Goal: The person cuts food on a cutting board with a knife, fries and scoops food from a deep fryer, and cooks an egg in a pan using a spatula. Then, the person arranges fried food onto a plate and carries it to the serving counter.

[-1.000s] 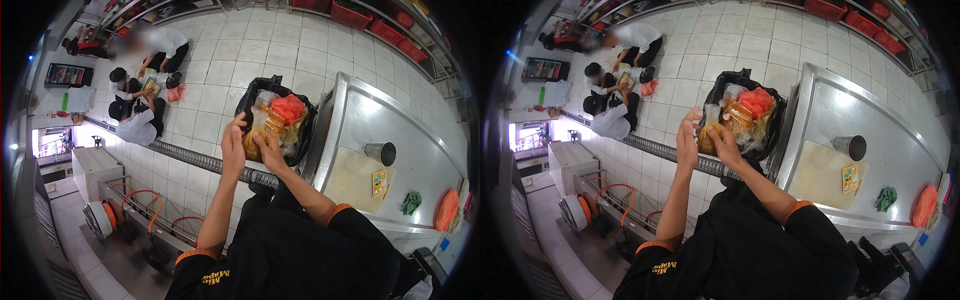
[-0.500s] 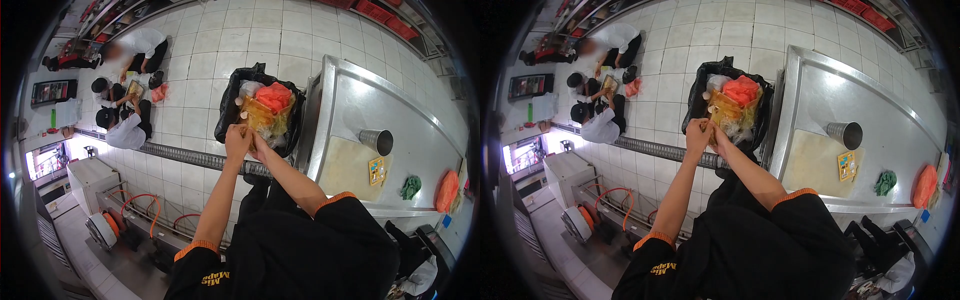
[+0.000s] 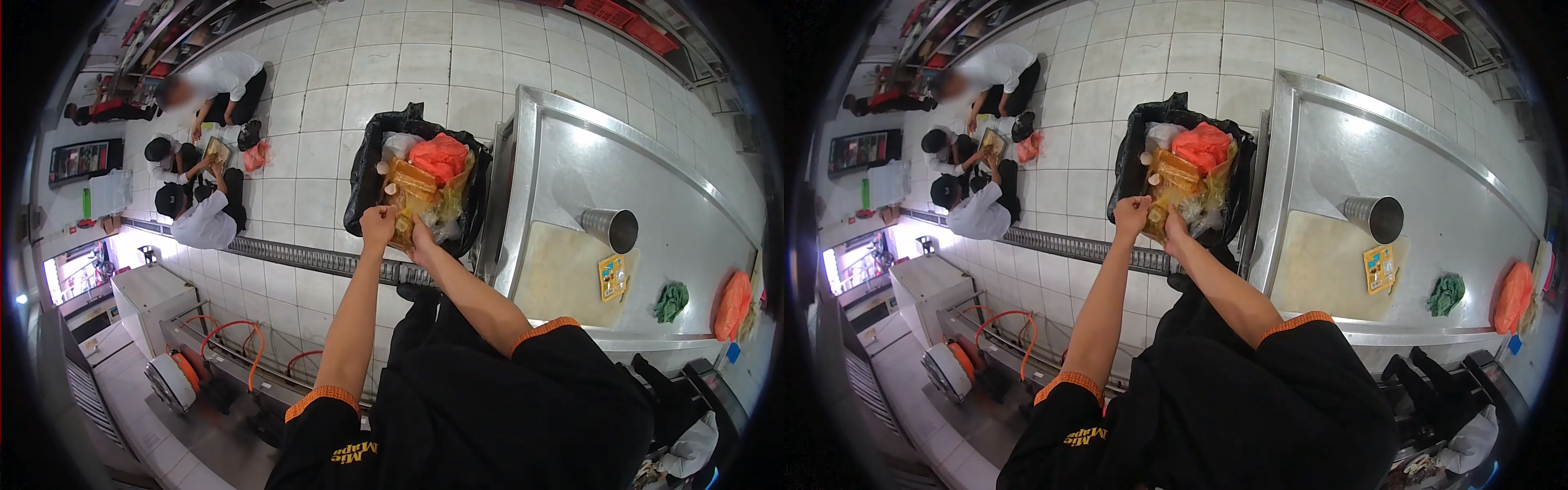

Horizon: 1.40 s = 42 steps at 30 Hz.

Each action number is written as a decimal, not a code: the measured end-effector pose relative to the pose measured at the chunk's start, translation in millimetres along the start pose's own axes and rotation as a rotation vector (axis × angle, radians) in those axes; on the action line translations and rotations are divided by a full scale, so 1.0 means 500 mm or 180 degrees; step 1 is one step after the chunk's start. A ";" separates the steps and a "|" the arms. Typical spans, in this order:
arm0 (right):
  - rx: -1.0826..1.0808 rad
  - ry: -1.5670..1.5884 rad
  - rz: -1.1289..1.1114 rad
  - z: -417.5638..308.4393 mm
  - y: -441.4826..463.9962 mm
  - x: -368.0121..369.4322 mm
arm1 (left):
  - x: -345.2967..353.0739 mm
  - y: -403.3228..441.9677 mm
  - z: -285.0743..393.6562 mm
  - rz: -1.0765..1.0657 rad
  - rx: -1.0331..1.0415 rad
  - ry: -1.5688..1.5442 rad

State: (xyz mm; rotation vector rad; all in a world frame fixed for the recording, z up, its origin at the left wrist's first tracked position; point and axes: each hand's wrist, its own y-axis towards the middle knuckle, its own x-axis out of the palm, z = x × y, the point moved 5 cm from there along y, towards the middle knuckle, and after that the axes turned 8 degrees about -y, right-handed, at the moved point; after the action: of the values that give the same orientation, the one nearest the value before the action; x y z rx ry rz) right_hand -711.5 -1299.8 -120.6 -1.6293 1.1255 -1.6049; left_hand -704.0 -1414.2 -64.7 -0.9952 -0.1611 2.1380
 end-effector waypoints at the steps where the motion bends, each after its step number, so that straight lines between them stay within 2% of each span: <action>1: 0.0009 0.0001 -0.0005 0.001 0.000 -0.004 | -0.001 -0.006 0.009 0.0002 -0.0012 -0.0035; 3: -0.0655 -0.0550 -0.0028 -0.010 0.005 -0.015 | -0.004 -0.012 0.012 0.0002 -0.0039 -0.0059; 4: -0.0647 -0.0547 -0.0025 -0.005 0.015 -0.022 | 0.001 -0.009 0.008 -0.0194 0.0000 0.0246; 6: -0.1165 -0.1174 0.0061 -0.014 0.028 -0.033 | 0.005 0.000 0.004 -0.0400 0.0040 0.0554; 8: -0.1067 -0.1140 -0.0002 -0.008 0.042 -0.049 | 0.021 0.005 -0.016 -0.1104 -0.0462 0.0522; 10: -0.0959 -0.1111 -0.0075 -0.009 0.036 -0.052 | 0.031 0.014 -0.043 -0.1236 -0.0532 0.0520; 12: -0.0615 -0.1205 0.0141 -0.011 0.022 -0.055 | 0.049 0.021 -0.083 -0.1363 -0.0598 0.0516; 16: -0.0605 -0.0711 0.0079 -0.007 0.026 -0.056 | 0.050 0.018 -0.097 -0.0980 -0.0435 0.0216; 18: -0.0304 -0.0397 -0.0039 -0.007 0.031 -0.051 | 0.040 0.003 -0.082 -0.0808 -0.0420 0.0016; 20: -0.0324 -0.0355 -0.0137 -0.010 0.018 -0.042 | 0.019 -0.009 -0.049 -0.0260 0.0110 -0.0103; 21: -0.0344 -0.0313 -0.0232 -0.015 0.006 -0.031 | 0.021 -0.017 -0.030 -0.0258 0.0112 -0.0099; 22: -0.0338 -0.0314 -0.0235 -0.017 0.000 -0.026 | 0.027 -0.028 -0.022 -0.0245 -0.0190 -0.0209; 23: -0.0339 -0.0459 -0.0026 -0.020 -0.005 -0.025 | 0.032 -0.038 -0.015 -0.0229 -0.0490 -0.0319; 24: -0.0338 -0.0602 0.0183 -0.015 0.000 -0.031 | 0.039 -0.042 -0.018 -0.0222 -0.0493 -0.0315; 26: -0.0418 -0.0737 0.0211 -0.004 0.008 -0.028 | 0.057 -0.047 -0.004 -0.0399 0.0136 0.0513; 28: -0.0509 -0.0865 0.0253 0.008 0.030 -0.029 | 0.053 -0.058 0.033 -0.0372 0.0175 0.0738; 30: -0.0667 -0.0373 0.0334 0.014 0.038 -0.025 | 0.050 -0.061 0.052 -0.0348 0.0202 0.0966; 34: -0.0518 -0.0164 0.0335 0.025 0.038 -0.018 | 0.058 -0.051 0.060 -0.0511 0.0453 0.1492; 38: -0.0506 -0.0193 -0.0010 0.017 0.025 -0.008 | 0.070 -0.037 0.064 -0.0758 0.0714 0.1898; 42: -0.0311 -0.0087 -0.0375 0.018 0.012 0.008 | 0.076 -0.023 0.056 -0.0995 0.0560 0.2017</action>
State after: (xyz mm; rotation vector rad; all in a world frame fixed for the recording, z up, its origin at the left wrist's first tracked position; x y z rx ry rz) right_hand -703.9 -1307.4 -125.1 -1.8057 1.1282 -1.6179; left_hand -732.4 -1374.7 -63.8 -1.3841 0.1693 1.4501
